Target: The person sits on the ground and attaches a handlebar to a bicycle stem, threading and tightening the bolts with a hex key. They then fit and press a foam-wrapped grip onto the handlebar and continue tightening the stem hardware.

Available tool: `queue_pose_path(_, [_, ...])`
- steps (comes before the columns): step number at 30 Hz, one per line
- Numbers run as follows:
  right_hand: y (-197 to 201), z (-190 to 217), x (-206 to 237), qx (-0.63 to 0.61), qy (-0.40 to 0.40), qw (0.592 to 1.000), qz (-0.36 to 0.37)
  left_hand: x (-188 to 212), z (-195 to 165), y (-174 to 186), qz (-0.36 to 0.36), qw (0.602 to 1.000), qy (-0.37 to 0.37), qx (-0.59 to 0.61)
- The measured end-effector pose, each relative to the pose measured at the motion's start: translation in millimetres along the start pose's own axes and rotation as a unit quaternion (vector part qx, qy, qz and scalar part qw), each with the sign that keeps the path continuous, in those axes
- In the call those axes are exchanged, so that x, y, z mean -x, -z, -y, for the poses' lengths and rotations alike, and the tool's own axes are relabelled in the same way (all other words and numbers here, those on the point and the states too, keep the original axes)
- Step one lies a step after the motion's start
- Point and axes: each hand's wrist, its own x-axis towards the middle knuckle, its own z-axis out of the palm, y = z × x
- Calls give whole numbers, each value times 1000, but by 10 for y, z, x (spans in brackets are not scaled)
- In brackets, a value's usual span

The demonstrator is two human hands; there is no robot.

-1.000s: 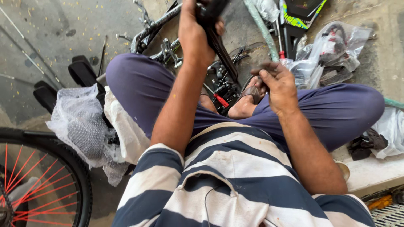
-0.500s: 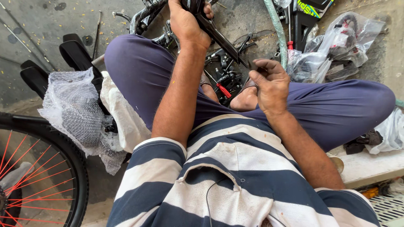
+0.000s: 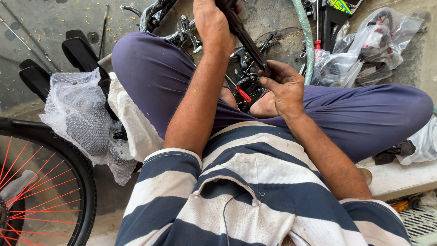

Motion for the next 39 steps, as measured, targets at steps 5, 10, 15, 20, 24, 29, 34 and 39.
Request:
queue_pose_path(5, [14, -55, 14, -15, -4, 1000, 10, 67, 133, -23, 20, 999, -7, -38])
queue_pose_path(10, [-8, -37, 30, -27, -15, 999, 21, 112, 164, -31, 15, 1000, -2, -17])
queue_pose_path(15, [-39, -53, 16, -23, -21, 999, 17, 120, 161, -17, 2, 999, -12, -53])
queue_pose_path(20, [-39, -73, 7, -18, -23, 999, 25, 93, 198, 23, -18, 998, 27, -47])
queue_pose_path(24, [-29, -82, 6, -7, -31, 999, 27, 103, 210, 29, 34, 995, -31, -88])
queue_pose_path(29, [-13, -143, 4, -6, -30, 999, 26, 177, 147, -49, 4, 998, 12, -57])
queue_pose_path(34, [9, -219, 6, 7, -33, 999, 12, 227, 105, -194, -15, 999, 17, -33])
queue_pose_path(39, [-6, -231, -14, 83, -15, 996, 10, 222, 34, -271, -7, 996, 8, -92])
